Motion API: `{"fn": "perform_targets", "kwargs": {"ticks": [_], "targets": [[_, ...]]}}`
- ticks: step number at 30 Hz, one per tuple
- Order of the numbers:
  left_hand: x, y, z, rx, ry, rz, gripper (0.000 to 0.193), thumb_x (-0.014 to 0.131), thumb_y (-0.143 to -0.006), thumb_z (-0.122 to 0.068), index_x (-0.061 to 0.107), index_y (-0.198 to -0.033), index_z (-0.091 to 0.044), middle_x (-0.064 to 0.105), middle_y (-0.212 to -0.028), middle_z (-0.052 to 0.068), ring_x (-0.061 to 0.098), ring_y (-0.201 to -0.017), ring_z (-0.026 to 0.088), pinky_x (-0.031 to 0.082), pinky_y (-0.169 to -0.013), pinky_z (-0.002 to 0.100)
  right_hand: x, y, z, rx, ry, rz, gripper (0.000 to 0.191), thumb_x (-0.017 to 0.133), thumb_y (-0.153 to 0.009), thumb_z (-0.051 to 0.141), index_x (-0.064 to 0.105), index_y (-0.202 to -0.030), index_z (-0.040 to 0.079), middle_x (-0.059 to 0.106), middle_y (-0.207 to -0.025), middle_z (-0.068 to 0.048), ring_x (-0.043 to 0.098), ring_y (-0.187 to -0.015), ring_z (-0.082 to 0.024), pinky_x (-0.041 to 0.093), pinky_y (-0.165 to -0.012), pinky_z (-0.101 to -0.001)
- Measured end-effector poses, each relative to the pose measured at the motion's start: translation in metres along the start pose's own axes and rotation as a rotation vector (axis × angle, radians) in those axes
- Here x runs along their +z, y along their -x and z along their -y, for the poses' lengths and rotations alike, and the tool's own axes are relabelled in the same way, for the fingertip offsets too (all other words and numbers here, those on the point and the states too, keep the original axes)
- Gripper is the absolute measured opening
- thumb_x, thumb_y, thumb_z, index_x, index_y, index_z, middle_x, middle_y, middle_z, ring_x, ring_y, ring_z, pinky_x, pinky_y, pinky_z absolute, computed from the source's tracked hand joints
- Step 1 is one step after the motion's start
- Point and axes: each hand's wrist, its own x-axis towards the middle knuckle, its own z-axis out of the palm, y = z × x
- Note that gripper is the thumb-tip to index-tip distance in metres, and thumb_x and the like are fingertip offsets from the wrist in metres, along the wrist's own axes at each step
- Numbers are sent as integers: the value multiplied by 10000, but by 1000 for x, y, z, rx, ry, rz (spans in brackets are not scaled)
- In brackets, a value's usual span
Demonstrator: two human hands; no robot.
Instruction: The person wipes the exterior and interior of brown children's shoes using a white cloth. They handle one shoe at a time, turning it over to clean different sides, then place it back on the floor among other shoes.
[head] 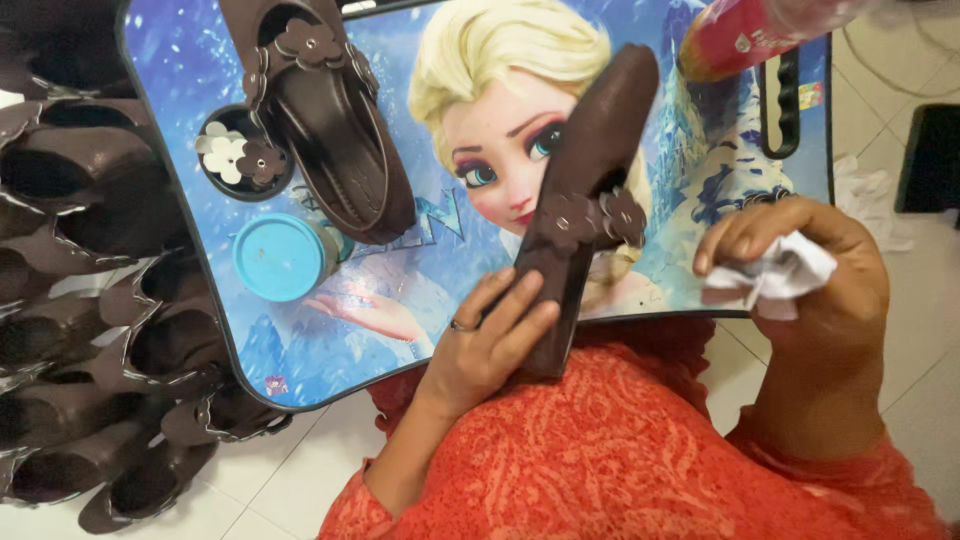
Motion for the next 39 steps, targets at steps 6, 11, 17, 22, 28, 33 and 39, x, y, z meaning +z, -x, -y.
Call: {"fn": "perform_targets", "kwargs": {"ticks": [6, 11, 17, 22, 28, 33, 39], "targets": [[-7, -12, -2, 117, -110, 113, 441, 746, -940, -121, 655, -1364, -199, 570, -1460, 17, 544, -1352, 307, 526, -1134, 378, 0, -29, -21, -241, 575, -466, 217, 490, -996, -62, 657, -1114, 9, 666, -939, -81, 646, -721, -115, 537, -614, -235], [-3, -13, -3, 144, -148, 123, 442, 725, -940, -125, 644, -1366, -205, 565, -1458, 15, 538, -1354, 313, 522, -1134, 377, 7, -68, -31, -341, 828, -343, 250, 572, -1025, -98, 686, -1227, -6, 631, -1172, -70, 647, -958, -124, 577, -772, -229], [4, -16, 2, 116, -139, 148, 439, 734, -912, -139, 662, -1340, -201, 565, -1443, 13, 542, -1337, 327, 532, -1115, 379, 2, -61, -38, -419, 1151, -116, 335, 757, -867, -55, 744, -1191, 27, 618, -1075, -100, 616, -960, -197, 516, -816, -319], [6, -24, 3, 206, -202, 125, 397, 743, -958, -131, 673, -1332, -249, 563, -1448, -29, 497, -1367, 300, 553, -1104, 380, -16, -73, -30, -294, 1144, -159, 246, 801, -946, -5, 780, -1174, 84, 652, -1057, -65, 648, -906, -156, 515, -764, -262], [4, -40, -2, 252, -220, 175, 346, 727, -992, -202, 679, -1332, -247, 560, -1470, -54, 472, -1360, 271, 558, -1095, 391, -3, -65, -24, -321, 1256, -161, 223, 799, -936, 9, 783, -1153, 60, 640, -1006, -73, 621, -823, -153, 503, -706, -285], [3, -48, -4, 315, -277, 204, 330, 704, -1001, -225, 674, -1329, -255, 553, -1484, -58, 457, -1371, 272, 539, -1106, 415, -14, -69, -19, -335, 1240, -247, 190, 793, -1024, 3, 772, -1199, 73, 656, -1010, -69, 625, -811, -150, 504, -694, -258], [6, -49, -5, 332, -293, 235, 325, 691, -1009, -263, 669, -1333, -256, 552, -1491, -48, 439, -1384, 278, 526, -1117, 425, -14, -53, -20, -310, 1299, -83, 251, 782, -880, -8, 776, -1126, 44, 645, -992, -102, 606, -788, -173, 499, -683, -295]]}}
